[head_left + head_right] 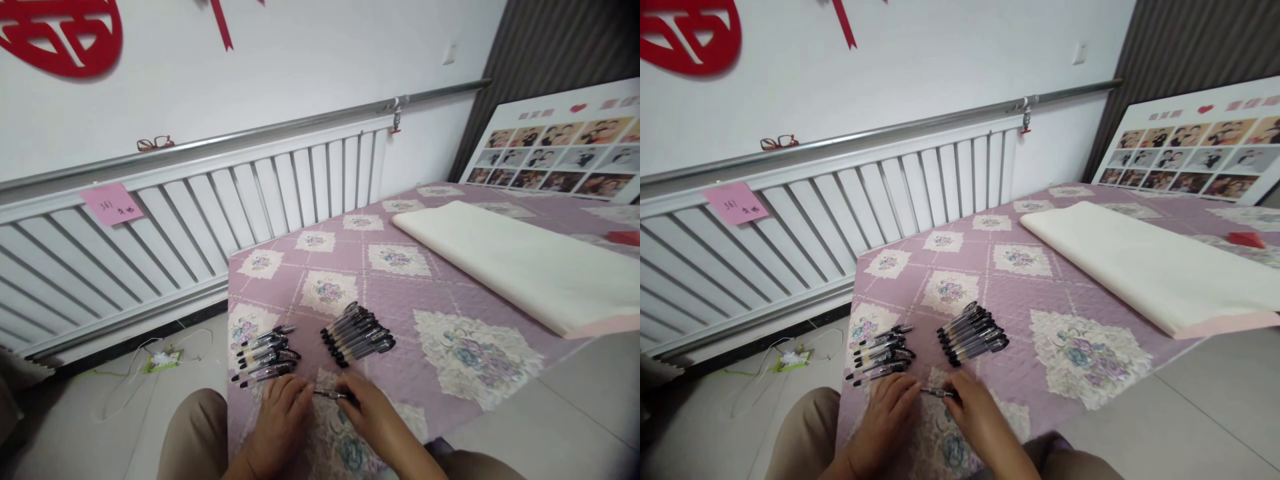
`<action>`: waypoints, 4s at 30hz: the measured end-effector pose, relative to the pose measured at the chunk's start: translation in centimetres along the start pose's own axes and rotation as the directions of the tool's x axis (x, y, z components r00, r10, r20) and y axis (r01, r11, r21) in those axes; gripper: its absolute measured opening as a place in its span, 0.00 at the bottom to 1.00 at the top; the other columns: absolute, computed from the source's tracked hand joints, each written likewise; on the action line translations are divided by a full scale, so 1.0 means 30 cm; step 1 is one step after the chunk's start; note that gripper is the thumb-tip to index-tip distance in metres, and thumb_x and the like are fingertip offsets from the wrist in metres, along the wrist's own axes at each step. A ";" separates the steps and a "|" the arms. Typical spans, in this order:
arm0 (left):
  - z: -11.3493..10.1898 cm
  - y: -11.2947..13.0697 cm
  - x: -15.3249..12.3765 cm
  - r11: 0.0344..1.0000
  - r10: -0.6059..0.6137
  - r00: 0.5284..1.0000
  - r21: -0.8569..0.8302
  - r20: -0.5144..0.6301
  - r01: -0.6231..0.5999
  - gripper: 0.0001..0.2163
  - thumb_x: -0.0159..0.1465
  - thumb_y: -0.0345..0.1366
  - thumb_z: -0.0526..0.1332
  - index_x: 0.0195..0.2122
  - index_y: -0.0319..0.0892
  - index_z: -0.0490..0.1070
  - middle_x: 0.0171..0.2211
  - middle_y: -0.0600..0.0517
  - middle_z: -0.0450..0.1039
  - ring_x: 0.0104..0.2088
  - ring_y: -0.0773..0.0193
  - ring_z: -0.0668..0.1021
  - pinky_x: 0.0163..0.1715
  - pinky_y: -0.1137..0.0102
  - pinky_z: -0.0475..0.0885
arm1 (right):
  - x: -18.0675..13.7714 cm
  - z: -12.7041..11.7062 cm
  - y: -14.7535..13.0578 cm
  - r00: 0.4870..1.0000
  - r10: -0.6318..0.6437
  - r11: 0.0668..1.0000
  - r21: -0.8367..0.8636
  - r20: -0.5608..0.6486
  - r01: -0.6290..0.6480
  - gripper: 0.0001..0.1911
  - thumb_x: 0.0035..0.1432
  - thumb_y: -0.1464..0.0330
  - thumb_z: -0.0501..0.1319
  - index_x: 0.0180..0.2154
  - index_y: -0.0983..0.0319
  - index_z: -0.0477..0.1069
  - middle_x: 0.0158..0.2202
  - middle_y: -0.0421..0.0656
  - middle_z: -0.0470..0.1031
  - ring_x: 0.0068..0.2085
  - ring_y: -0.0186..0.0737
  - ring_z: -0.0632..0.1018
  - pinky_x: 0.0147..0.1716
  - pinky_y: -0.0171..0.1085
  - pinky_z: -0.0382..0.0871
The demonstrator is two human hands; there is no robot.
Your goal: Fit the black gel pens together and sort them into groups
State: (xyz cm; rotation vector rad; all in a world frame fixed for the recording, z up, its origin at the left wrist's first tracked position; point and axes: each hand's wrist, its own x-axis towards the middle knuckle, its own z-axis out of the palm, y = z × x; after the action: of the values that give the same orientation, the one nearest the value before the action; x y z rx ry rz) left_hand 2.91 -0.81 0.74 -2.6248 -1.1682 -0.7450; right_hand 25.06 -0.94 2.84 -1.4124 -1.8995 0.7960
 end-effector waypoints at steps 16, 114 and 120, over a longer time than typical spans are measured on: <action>0.017 -0.004 -0.002 0.997 -0.063 0.988 -0.035 0.143 0.069 0.09 0.66 0.31 0.50 0.40 0.45 0.69 0.32 0.52 0.73 0.30 0.62 0.74 0.30 0.70 0.69 | 0.026 0.054 -0.078 0.990 -0.008 0.993 0.115 0.141 -0.009 0.10 0.61 0.65 0.53 0.35 0.56 0.73 0.34 0.38 0.78 0.36 0.39 0.76 0.35 0.33 0.64; 0.006 -0.007 0.010 0.980 -0.159 0.979 -0.100 0.130 0.173 0.08 0.65 0.33 0.51 0.35 0.44 0.69 0.29 0.51 0.70 0.31 0.61 0.72 0.31 0.68 0.65 | 0.034 0.065 -0.047 0.996 0.093 0.976 0.196 0.016 -0.094 0.06 0.54 0.70 0.55 0.33 0.59 0.69 0.31 0.39 0.74 0.35 0.38 0.74 0.36 0.35 0.65; 0.013 -0.015 0.009 0.981 -0.148 0.975 -0.098 0.167 0.166 0.12 0.63 0.30 0.53 0.46 0.46 0.68 0.33 0.51 0.72 0.34 0.59 0.73 0.33 0.67 0.68 | 0.037 0.054 -0.021 0.991 0.130 0.974 0.190 -0.029 -0.122 0.06 0.53 0.70 0.55 0.33 0.60 0.69 0.31 0.40 0.74 0.34 0.39 0.74 0.35 0.36 0.66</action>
State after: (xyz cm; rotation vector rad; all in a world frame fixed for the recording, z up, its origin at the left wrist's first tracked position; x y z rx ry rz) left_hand 2.88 -0.19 0.52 -2.7506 -1.4315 -0.6551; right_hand 23.17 -0.19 2.48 -1.4302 -1.6690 0.9725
